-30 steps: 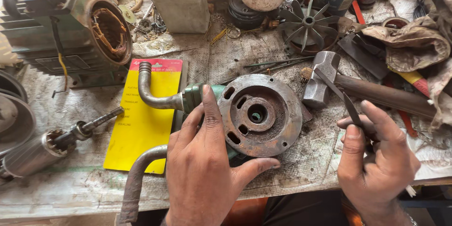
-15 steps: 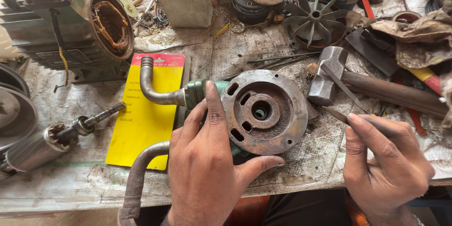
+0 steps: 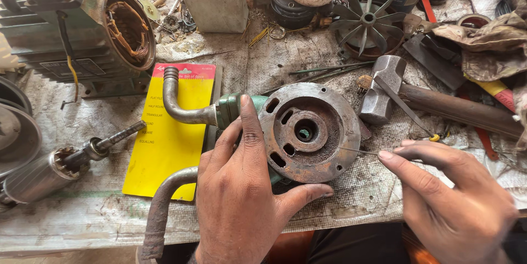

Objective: The person holds a circular metal pump end plate on a cluttered workbench and files its edge with a small file, rotating the plate and repositioning it to work around the rim, steadying it with the other hand.

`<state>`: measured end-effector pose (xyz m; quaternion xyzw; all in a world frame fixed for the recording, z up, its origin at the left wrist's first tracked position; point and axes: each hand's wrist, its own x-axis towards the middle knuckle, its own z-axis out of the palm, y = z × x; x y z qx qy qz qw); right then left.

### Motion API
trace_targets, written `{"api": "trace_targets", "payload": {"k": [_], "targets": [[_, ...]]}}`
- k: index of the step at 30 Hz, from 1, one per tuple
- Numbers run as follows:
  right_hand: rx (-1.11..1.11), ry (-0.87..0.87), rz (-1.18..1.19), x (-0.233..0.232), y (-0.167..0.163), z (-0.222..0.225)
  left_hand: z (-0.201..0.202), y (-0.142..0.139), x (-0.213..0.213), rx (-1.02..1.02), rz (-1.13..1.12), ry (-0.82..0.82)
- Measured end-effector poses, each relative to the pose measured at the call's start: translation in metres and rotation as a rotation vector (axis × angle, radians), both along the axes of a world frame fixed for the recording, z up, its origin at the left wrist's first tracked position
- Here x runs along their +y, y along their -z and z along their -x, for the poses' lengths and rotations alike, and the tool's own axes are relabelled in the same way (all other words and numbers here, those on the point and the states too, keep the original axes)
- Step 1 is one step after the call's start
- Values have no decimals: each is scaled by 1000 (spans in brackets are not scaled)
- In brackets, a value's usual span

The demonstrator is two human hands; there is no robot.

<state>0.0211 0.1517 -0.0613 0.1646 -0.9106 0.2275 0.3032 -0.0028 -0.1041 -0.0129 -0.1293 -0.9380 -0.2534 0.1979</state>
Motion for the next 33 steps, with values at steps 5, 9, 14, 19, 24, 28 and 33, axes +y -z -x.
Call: {"api": "trace_targets", "payload": {"k": [5,9,14,19,24,28,33], "targets": [[-231,-82,-54,8,-29,2,1,1,-3,7,-7,9],[-341,27,-66,2,-46,19,1,1,-6,17,-25,24],[-360,30,131,-1,-56,38,3,0,-9,3,-47,25],[-346,46,33,-2,-56,36,4,1,-7,4,-41,19],[-460,-48,33,-10,-70,43,1,0,-6,-27,-35,9],[-337,161,-9,-17,-72,48,1,-1,-7,-9,-36,15],[-454,-39,51,-4,-59,42,2,-1,-10,-19,-34,11]]}}
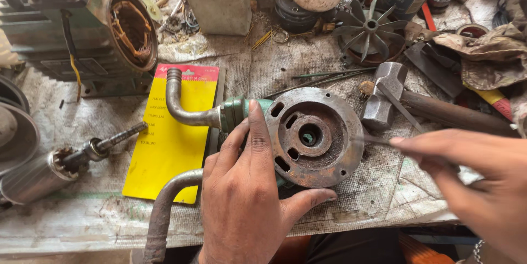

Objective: The person holds a circular metal pump end plate on a cluttered workbench and files its edge with a small file, rotating the plate and repositioning it to work around the rim, steadying it with the other hand.

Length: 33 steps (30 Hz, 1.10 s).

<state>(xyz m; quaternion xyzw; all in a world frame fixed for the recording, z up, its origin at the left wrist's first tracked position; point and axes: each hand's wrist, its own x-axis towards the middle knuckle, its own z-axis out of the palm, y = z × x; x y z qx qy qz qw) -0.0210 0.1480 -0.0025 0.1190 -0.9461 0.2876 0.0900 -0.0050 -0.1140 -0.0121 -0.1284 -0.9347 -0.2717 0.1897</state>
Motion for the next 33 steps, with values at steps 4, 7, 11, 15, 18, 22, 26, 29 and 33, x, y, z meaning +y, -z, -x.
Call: {"api": "trace_targets", "payload": {"k": [4,7,11,15,18,22,26,29,33], "targets": [[183,75,-94,5,13,-4,-2,1,-2,8,9,8],[115,-62,69,9,14,-7,-3,1,-4,12,-13,12],[13,-47,-63,13,19,-14,-5,0,-6,13,13,11],[-57,-24,-59,22,28,-18,-5,-1,-6,-16,13,16],[-107,-62,-45,27,30,-18,-6,-1,-7,24,38,21],[-156,-64,-57,28,29,-17,-6,0,-7,12,36,14],[-140,-77,-105,29,34,-24,-5,1,-8,8,42,22],[-172,-45,-157,32,40,-28,-4,1,-9,18,56,22],[-271,59,-265,31,43,-29,-5,2,-11,6,43,28]]}}
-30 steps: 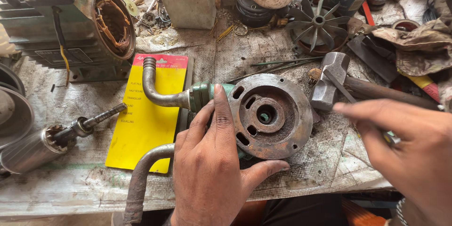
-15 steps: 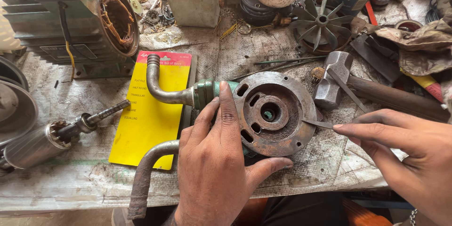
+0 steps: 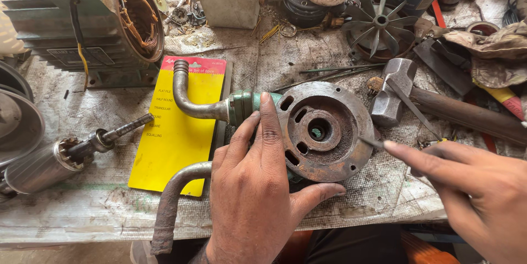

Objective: The person holds a circular metal pump end plate on a cluttered workbench and files its edge with a small file, rotating the plate and repositioning it to work around the rim, steadying it with the other hand.

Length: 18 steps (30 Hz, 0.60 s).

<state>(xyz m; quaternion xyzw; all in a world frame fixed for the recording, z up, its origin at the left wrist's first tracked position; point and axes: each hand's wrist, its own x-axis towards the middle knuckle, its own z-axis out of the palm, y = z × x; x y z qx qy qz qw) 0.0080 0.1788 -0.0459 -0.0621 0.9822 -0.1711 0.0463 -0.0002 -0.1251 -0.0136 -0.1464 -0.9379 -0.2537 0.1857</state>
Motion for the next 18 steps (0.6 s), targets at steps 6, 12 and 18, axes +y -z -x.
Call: {"api": "trace_targets", "payload": {"k": [6,12,18], "targets": [[101,-32,16,-14,-6,0,-2,0,-1,-12,-6,-15],[192,-25,30,-28,-17,-9,-5,-1,2,39,-7,-9],[178,8,5,-41,-27,-6,-7,-3,1,23,-19,-9]]}}
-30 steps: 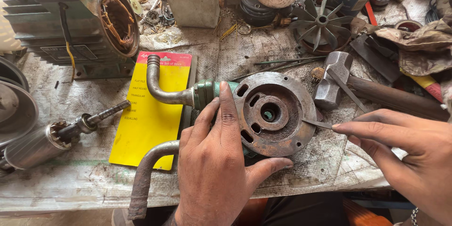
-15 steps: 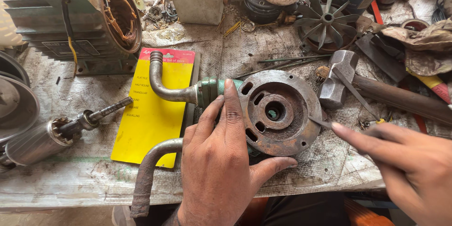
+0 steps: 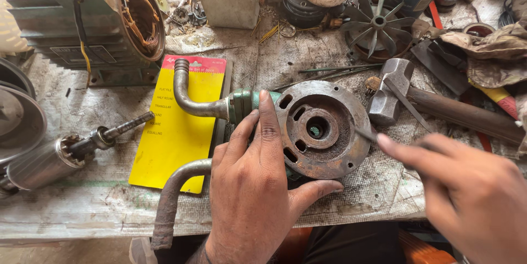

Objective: The person holds a circular metal pump end plate on a cluttered workbench and files its edge with a small file, rotating the plate and repositioning it to work around the rim, steadying it with the other hand.

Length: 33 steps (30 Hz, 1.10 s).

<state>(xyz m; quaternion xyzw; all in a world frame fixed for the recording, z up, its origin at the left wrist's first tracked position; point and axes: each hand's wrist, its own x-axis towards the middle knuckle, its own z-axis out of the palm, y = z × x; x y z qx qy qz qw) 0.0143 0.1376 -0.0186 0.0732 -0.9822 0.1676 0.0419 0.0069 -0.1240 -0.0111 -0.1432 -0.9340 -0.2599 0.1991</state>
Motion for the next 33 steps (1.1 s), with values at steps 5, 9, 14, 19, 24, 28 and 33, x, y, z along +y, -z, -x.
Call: {"api": "trace_targets", "payload": {"k": [5,9,14,19,24,28,33], "targets": [[28,-28,37,-12,-9,12,0,0,-1,-2,0,3],[-1,-35,65,-18,-19,13,-1,-1,-2,-4,9,0],[-24,55,-81,-22,-17,18,-3,-1,-4,-21,-1,3],[139,29,166,-22,-19,16,-2,0,-6,13,24,8],[173,44,30,-24,-18,17,-3,-1,-6,12,26,10],[143,43,214,-16,-14,12,-4,-2,-7,7,15,12],[26,-53,145,4,-3,-1,-5,-1,-6,6,13,15]]}}
